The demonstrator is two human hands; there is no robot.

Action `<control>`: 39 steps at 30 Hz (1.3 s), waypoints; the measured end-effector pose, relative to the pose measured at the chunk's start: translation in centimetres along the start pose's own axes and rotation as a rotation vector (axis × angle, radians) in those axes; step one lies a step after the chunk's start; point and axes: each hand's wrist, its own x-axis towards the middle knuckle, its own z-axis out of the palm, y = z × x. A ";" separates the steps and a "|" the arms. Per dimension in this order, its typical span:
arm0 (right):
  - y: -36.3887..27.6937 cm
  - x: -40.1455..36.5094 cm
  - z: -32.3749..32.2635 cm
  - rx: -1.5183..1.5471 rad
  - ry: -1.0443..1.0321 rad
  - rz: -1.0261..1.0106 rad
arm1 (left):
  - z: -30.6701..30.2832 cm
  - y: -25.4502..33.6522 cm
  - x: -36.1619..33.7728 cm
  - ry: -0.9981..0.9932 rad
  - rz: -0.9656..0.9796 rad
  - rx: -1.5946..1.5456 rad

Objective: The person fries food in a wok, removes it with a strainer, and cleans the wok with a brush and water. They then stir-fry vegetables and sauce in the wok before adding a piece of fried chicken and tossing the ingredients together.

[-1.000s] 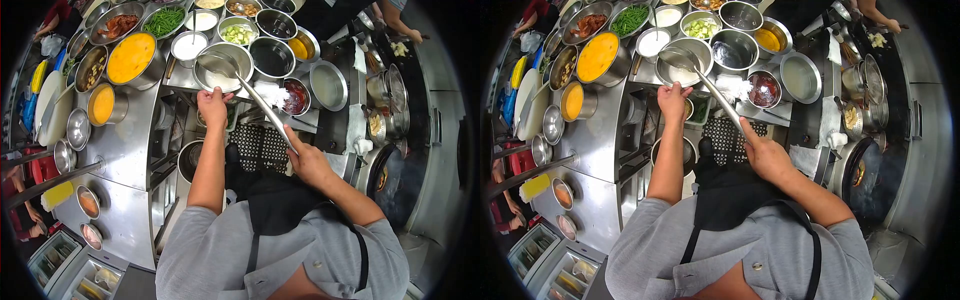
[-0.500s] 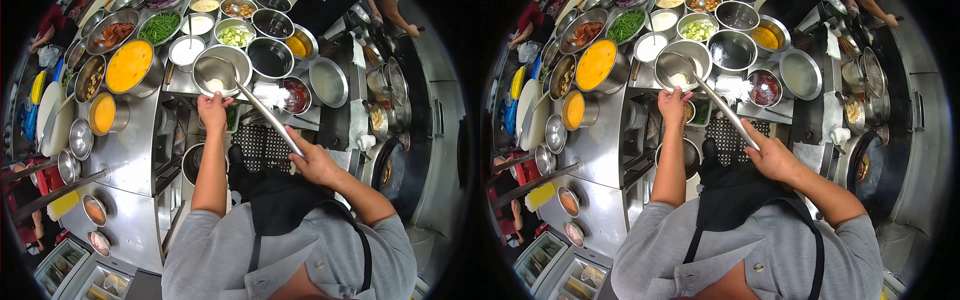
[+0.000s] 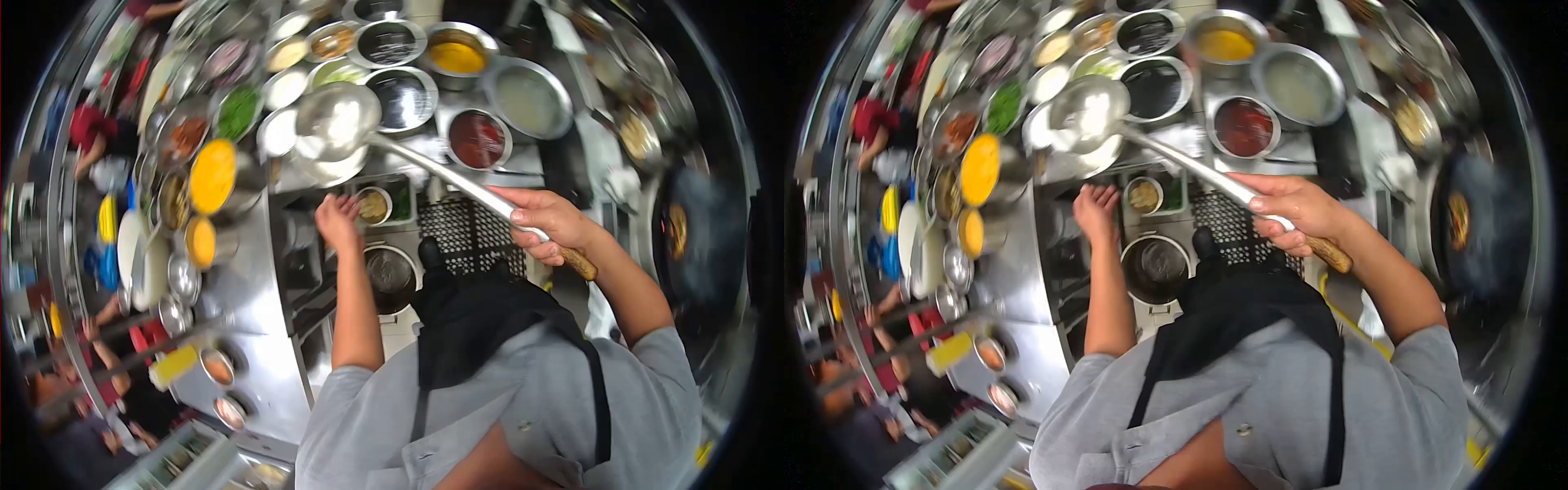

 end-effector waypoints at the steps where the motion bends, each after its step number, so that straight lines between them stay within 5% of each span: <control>1: 0.9 -2.2 -1.5 0.081 -0.048 -0.042 | 0.0 -1.7 -0.4 -0.004 0.021 0.148; 3: 2.9 -7.8 -3.6 0.226 -0.066 -0.119 | 2.1 -5.4 -3.4 -0.073 0.066 0.243; 5: 6.1 -14.0 -5.9 0.369 -0.124 -0.237 | 6.1 -9.0 -8.6 -0.347 0.064 0.398; 10: 13.9 -29.1 -7.7 0.628 0.030 -0.614 | 15.5 -18.5 -23.3 -1.266 0.312 0.909; 11: 15.2 -31.5 -7.6 0.667 0.187 -0.706 | 17.0 -20.2 -25.6 -1.546 0.458 0.937; 14: 18.1 -36.6 -10.5 0.665 0.590 -0.849 | 19.6 -27.5 -32.1 -2.065 0.488 0.973; 15: 18.7 -37.5 -11.4 0.595 0.823 -0.879 | 19.2 -31.1 -33.1 -2.199 0.726 0.934; 16: 19.2 -38.0 -12.6 0.436 1.048 -0.796 | 18.7 -34.1 -34.1 -2.235 0.876 0.905; 17: 19.7 -38.2 -14.6 0.449 1.064 -0.792 | 18.3 -36.6 -35.0 -2.263 1.020 0.872; 18: 20.7 -38.0 -17.1 0.230 1.367 -0.606 | 18.1 -38.8 -35.8 -2.282 1.005 0.859; 19: 22.0 -38.1 -19.8 -0.008 1.638 -0.390 | 18.1 -40.7 -36.5 -2.364 1.044 1.054; 20: 24.1 -38.2 -22.7 0.000 1.649 -0.375 | 18.3 -42.1 -37.1 -2.437 1.083 1.255; 22: 27.1 -38.6 -27.1 -0.809 1.952 -0.321 | 18.3 -43.0 -37.0 -2.450 1.110 1.251; 23: 27.7 -39.2 -28.0 -0.805 1.944 -0.304 | 18.4 -43.5 -36.6 -2.486 1.067 1.212; 26: 24.7 -39.8 -28.6 -0.020 1.733 -0.084 | 20.1 -41.1 -36.3 -2.620 0.817 0.993; 29: 25.8 -38.1 -29.4 -0.448 1.941 0.031 | 20.4 -39.2 -36.0 -2.580 0.817 0.745; 33: 26.1 -37.3 -29.3 -0.370 1.864 -0.343 | 18.6 -45.4 -35.0 -2.713 0.670 0.801; 36: 22.6 -36.2 -28.2 -0.285 1.953 -0.037 | 21.9 -44.4 -36.4 -2.628 0.180 1.722; 37: 21.5 -36.0 -27.8 -0.290 1.962 0.141 | 23.9 -42.2 -36.4 -2.643 0.183 1.699; 39: 20.8 -35.6 -26.8 -0.408 2.000 -0.027 | 26.1 -39.2 -34.9 -2.908 0.240 1.365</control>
